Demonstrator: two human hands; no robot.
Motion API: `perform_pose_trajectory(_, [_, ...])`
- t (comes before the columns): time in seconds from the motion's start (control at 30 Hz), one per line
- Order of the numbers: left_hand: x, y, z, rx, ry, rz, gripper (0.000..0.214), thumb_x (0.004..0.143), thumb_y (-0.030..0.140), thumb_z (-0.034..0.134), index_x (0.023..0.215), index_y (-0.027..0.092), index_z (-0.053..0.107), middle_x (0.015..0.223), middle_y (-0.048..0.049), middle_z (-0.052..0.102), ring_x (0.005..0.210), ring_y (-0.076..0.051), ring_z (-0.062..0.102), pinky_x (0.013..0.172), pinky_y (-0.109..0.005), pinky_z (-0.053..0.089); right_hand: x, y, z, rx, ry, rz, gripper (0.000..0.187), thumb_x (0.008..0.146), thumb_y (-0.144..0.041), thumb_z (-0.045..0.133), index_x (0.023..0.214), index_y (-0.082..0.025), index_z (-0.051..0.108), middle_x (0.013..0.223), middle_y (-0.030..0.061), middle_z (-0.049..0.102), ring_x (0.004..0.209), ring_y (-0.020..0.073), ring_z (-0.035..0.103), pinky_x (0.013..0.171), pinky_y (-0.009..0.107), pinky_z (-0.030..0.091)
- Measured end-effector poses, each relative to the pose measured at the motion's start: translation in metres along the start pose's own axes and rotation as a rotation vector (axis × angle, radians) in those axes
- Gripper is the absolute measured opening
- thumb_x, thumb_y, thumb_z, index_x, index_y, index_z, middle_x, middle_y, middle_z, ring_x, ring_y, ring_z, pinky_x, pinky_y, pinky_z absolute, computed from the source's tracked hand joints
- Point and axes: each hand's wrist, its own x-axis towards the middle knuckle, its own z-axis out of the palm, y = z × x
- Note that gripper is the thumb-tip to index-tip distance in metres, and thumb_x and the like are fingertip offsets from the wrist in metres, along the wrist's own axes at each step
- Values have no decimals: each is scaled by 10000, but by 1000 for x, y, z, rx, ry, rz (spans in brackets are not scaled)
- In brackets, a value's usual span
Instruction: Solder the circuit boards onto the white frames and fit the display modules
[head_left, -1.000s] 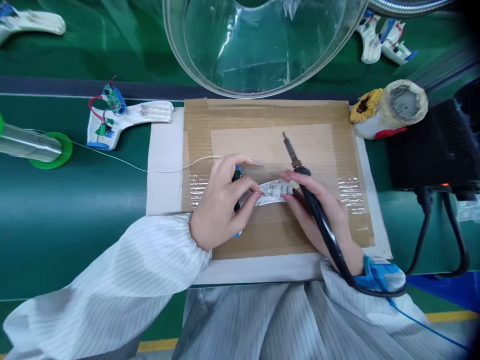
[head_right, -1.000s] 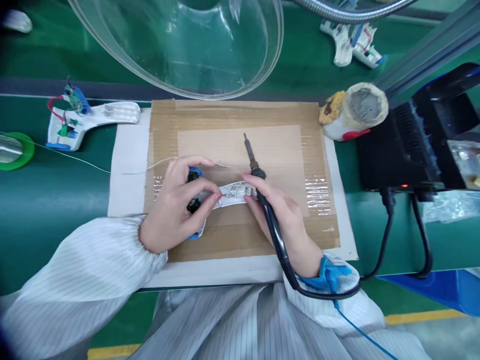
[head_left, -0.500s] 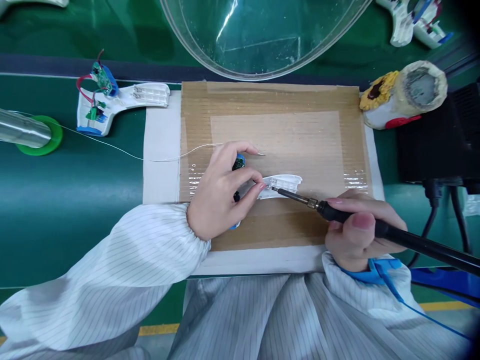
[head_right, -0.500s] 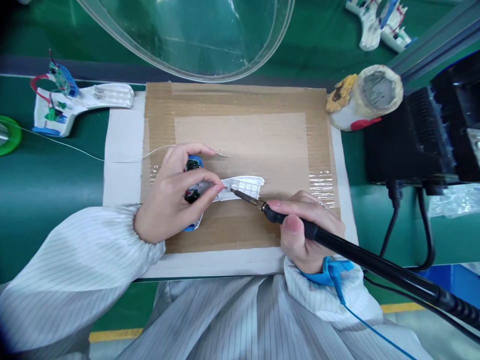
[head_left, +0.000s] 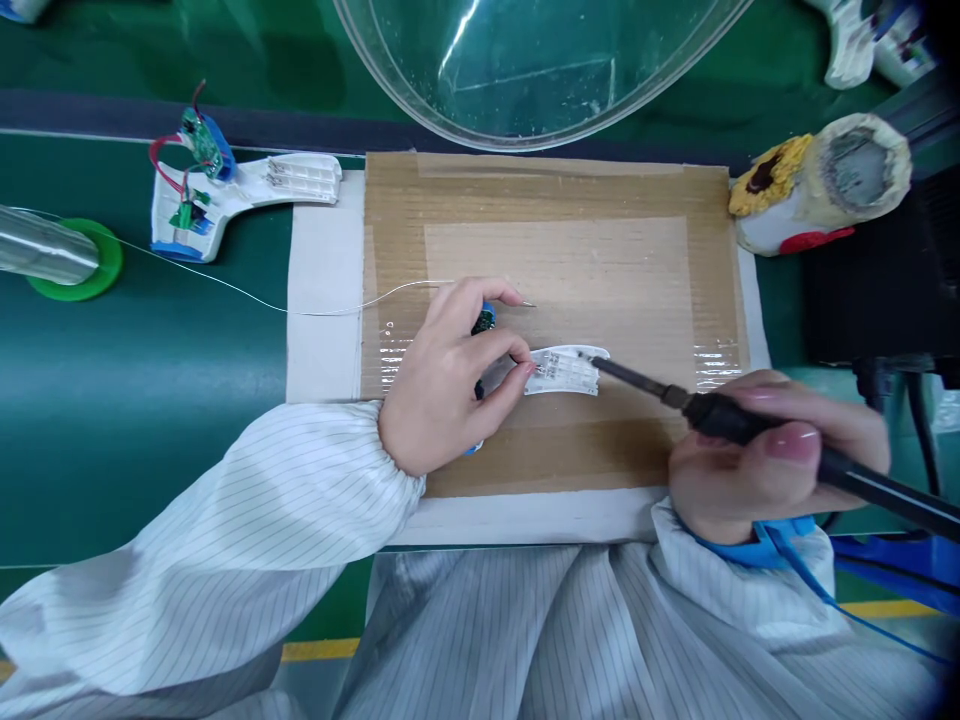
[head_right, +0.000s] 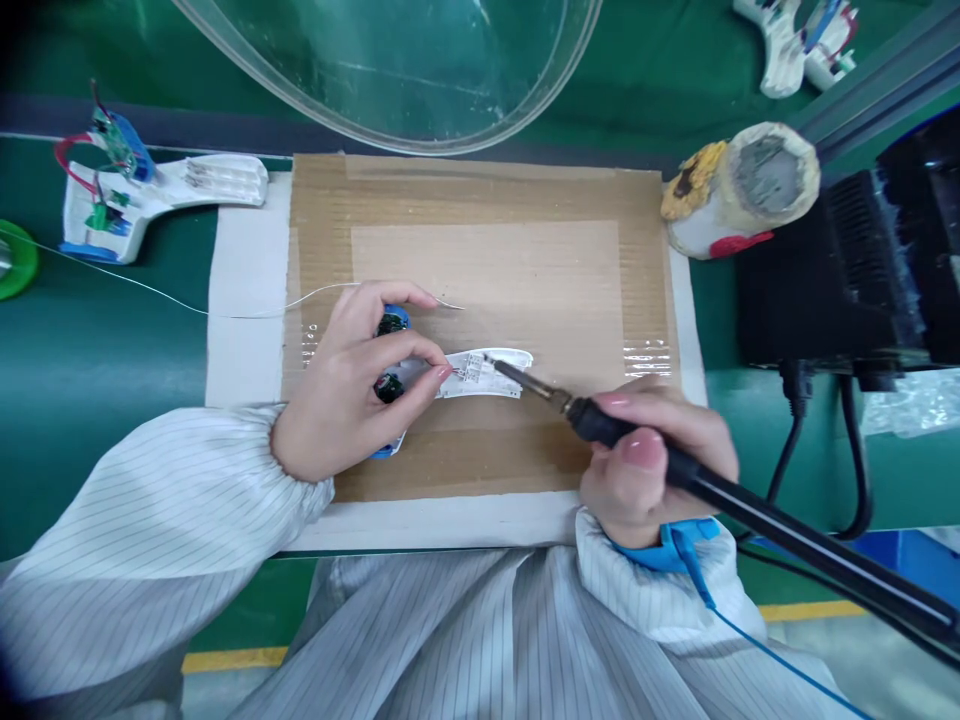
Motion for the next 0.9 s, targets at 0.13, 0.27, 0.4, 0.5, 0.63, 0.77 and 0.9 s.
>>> perform_pose_trajectory(0.13, [0, -1, 0, -14, 12, 15, 106, 961, 132, 626, 901, 183, 697, 1285, -153, 607, 1225, -310, 580, 1042, -551, 475, 4, 4, 8, 41, 199, 43, 174, 991, -402, 638, 1066, -310, 765, 816, 23, 606, 582, 159, 542, 519, 335, 423])
perform_pose_trajectory(0.27, [-1, 0, 1, -13, 8, 3, 104, 956, 134, 634, 899, 195, 695, 1283, -139, 607, 1222, -297, 580, 1044, -534, 477, 3, 4, 6, 53, 156, 164, 191, 1009, -436, 637, 1149, -364, 746, 1106, 23, 709, 517, 116, 543, 486, 327, 468])
perform_pose_trajectory(0.4, [-1, 0, 0, 3, 6, -6, 96, 952, 138, 646, 894, 191, 700, 1274, -143, 611, 1207, -293, 585, 1043, -520, 482, 2, -3, 7, 3, -154, 162, 251, 1033, -289, 610, 1277, -314, 666, 1077, 4, 786, 763, 188, 770, 766, 368, 653])
perform_pose_trajectory(0.5, [3, -3, -7, 35, -32, 79, 110, 984, 156, 616, 926, 184, 704, 1291, -159, 619, 1230, -304, 592, 1042, -532, 486, 2, -6, 11, -147, -495, 46, 341, 999, -199, 651, 1325, -296, 628, 1207, 18, 787, 1137, 226, 754, 998, 375, 627])
perform_pose_trajectory(0.63, [8, -6, -17, 86, -138, 165, 138, 1000, 164, 589, 918, 182, 698, 1331, -162, 625, 1273, -341, 588, 1051, -569, 483, 5, -3, 15, -210, -593, -78, 466, 990, -132, 653, 1410, -318, 573, 1260, 8, 771, 1073, 186, 771, 960, 309, 634])
perform_pose_trajectory(0.77, [7, -2, -12, 20, -42, 101, 131, 974, 120, 594, 879, 185, 656, 1293, -143, 642, 1275, -313, 588, 1083, -545, 471, 4, -2, 16, -165, -591, -112, 515, 987, -102, 644, 1442, -323, 544, 1278, 4, 764, 1092, 176, 765, 961, 289, 628])
perform_pose_trajectory(0.9, [3, 1, -3, -26, 18, 47, 140, 973, 125, 592, 864, 201, 639, 1304, -135, 636, 1276, -295, 583, 1088, -543, 460, 1, -7, 11, -99, -529, 9, 419, 1015, -168, 620, 1401, -329, 587, 1207, 3, 789, 1088, 203, 770, 964, 339, 631])
